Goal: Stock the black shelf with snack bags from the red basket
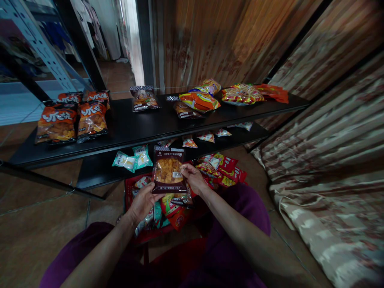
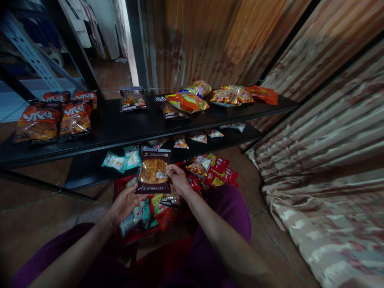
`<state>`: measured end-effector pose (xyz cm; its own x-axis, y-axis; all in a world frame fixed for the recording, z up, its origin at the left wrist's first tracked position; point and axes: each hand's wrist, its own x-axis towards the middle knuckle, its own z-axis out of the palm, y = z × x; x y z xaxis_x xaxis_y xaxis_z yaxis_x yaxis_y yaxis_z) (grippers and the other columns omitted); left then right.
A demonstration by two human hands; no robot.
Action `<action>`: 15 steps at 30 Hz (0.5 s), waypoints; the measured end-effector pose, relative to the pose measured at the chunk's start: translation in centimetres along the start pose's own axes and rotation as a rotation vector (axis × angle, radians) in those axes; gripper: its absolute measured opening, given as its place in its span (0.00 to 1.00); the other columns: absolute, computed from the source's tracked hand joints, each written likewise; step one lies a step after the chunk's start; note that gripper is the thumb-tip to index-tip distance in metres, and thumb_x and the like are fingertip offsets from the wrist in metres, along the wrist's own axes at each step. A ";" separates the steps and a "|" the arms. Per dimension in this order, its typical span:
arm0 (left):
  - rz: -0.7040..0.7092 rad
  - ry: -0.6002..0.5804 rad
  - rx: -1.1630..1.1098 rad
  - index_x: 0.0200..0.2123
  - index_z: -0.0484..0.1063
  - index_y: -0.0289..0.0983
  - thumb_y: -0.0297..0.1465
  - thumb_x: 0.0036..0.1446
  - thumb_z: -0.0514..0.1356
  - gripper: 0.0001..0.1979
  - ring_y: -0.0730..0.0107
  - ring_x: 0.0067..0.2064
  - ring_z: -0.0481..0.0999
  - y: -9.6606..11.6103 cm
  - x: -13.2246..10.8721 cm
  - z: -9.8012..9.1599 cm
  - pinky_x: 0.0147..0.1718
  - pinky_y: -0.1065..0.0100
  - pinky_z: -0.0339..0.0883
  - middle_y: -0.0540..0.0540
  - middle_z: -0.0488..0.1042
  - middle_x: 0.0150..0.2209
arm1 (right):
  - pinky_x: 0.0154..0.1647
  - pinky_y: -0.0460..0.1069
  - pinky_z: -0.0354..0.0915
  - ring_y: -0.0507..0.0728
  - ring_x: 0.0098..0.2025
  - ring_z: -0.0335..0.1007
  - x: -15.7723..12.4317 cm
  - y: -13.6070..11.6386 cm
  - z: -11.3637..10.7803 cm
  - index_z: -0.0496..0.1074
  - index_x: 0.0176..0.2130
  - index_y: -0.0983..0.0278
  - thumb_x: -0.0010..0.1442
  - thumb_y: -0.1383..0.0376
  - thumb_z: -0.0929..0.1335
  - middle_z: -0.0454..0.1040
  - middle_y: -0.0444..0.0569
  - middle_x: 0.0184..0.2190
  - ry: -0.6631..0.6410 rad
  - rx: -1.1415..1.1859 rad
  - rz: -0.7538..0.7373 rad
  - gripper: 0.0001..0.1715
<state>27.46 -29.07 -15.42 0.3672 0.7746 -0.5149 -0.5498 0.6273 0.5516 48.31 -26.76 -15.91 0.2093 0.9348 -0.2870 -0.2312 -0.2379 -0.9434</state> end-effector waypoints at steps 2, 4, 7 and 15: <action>0.038 0.019 0.031 0.41 0.72 0.33 0.26 0.56 0.58 0.09 0.61 0.45 0.78 0.2 0.0 0.0 0.50 0.54 0.69 0.42 0.78 0.42 | 0.26 0.44 0.55 0.48 0.23 0.57 -0.1 0.0 -0.1 0.69 0.27 0.61 0.39 0.57 0.73 0.65 0.36 0.20 -0.009 -0.004 0.016 0.15; 0.049 0.017 0.060 0.42 0.72 0.34 0.27 0.56 0.58 0.10 0.61 0.45 0.78 0.3 -0.1 0.0 0.48 0.55 0.71 0.42 0.79 0.42 | 0.26 0.44 0.55 0.48 0.23 0.57 -0.3 0.0 -0.2 0.70 0.28 0.61 0.39 0.56 0.74 0.65 0.36 0.20 -0.019 -0.005 0.019 0.16; 0.030 0.014 0.106 0.43 0.72 0.34 0.30 0.56 0.59 0.11 0.62 0.43 0.79 0.3 -0.1 0.0 0.45 0.60 0.72 0.41 0.79 0.42 | 0.27 0.44 0.56 0.48 0.23 0.58 -0.6 -0.3 0.0 0.70 0.27 0.62 0.38 0.56 0.74 0.66 0.37 0.20 -0.059 0.007 0.028 0.17; 0.039 0.031 0.072 0.44 0.72 0.36 0.29 0.57 0.58 0.11 0.63 0.46 0.77 0.4 0.0 0.2 0.47 0.62 0.70 0.43 0.78 0.45 | 0.29 0.44 0.58 0.48 0.25 0.62 -1.1 0.0 0.3 0.72 0.27 0.63 0.40 0.57 0.74 0.68 0.38 0.22 -0.167 -0.031 0.025 0.15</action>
<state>27.41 -28.83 -15.02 0.3229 0.7962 -0.5117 -0.5074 0.6020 0.6165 47.81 -27.70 -15.59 0.0426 0.9586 -0.2815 -0.2041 -0.2675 -0.9417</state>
